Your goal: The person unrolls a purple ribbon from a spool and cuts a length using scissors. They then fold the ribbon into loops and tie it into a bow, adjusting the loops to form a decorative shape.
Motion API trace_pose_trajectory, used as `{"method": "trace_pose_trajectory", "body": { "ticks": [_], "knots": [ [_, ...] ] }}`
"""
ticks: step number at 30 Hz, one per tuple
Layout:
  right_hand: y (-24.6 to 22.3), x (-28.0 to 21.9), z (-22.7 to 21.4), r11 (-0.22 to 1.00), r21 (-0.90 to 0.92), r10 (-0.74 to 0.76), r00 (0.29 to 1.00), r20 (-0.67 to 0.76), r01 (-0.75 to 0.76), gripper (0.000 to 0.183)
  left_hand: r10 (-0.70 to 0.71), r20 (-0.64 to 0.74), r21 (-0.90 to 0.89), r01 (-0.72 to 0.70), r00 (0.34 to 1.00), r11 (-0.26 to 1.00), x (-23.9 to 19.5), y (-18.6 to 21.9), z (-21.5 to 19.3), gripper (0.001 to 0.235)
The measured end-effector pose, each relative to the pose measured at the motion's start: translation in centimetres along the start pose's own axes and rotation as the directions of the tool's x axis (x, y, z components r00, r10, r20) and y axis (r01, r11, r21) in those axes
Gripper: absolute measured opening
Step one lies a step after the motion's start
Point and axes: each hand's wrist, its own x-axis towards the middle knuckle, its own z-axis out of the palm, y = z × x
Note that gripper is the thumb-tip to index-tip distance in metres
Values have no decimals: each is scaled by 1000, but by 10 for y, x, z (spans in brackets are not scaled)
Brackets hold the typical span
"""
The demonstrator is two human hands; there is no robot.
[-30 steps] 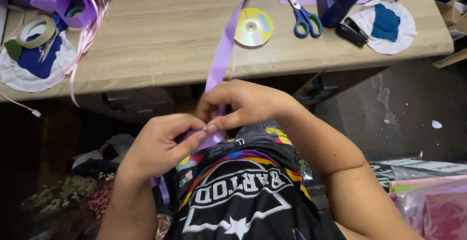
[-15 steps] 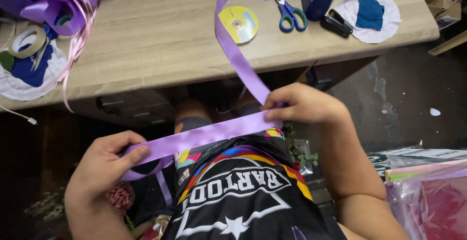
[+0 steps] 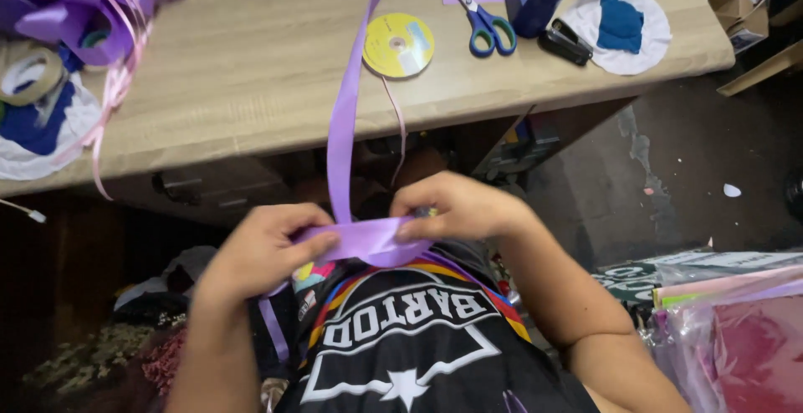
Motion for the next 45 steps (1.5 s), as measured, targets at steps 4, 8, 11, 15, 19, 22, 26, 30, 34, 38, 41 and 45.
{"method": "trace_pose_trajectory", "body": {
  "ticks": [4,8,11,15,19,22,26,30,34,38,41,45],
  "knots": [
    [25,-39,-36,998,-2,70,997,-15,-70,14,-139,-79,19,141,987,990,-28,-25,-26,9],
    [4,-37,-27,984,-71,167,986,2,-166,23,-186,-110,-48,181,976,982,-36,-30,-16,10],
    [-8,-8,11,997,72,-15,998,64,10,59,35,4,58,-35,999,998,-17,3,15,10],
    [-1,-3,20,997,46,-61,995,74,58,30,122,76,68,-127,990,990,-10,16,23,10],
    [29,-60,-33,967,-81,240,970,-30,-242,15,-110,-40,117,114,993,987,-33,-20,-13,12],
    [30,-98,-65,749,-197,602,774,-196,-632,10,-347,-150,129,366,926,922,-64,-40,-37,16],
    [22,-77,-38,697,-230,634,734,-244,-679,41,-286,-95,111,296,953,949,-48,-44,-9,10],
    [9,-21,26,995,-102,-18,997,-71,11,65,25,85,52,-29,996,998,-12,13,38,10],
    [43,-16,33,997,45,-60,998,27,59,21,82,117,152,-100,990,983,-1,30,34,14],
    [45,-67,-24,983,-22,185,983,1,-184,15,-66,34,167,59,997,984,-22,-22,-1,13],
    [46,-97,-45,787,-172,559,804,-205,-592,16,-252,-89,143,262,964,954,-43,-62,-17,15],
    [30,-74,-15,845,-248,440,880,-178,-473,48,-247,-59,53,250,967,967,-36,-47,17,14]
  ]
}}
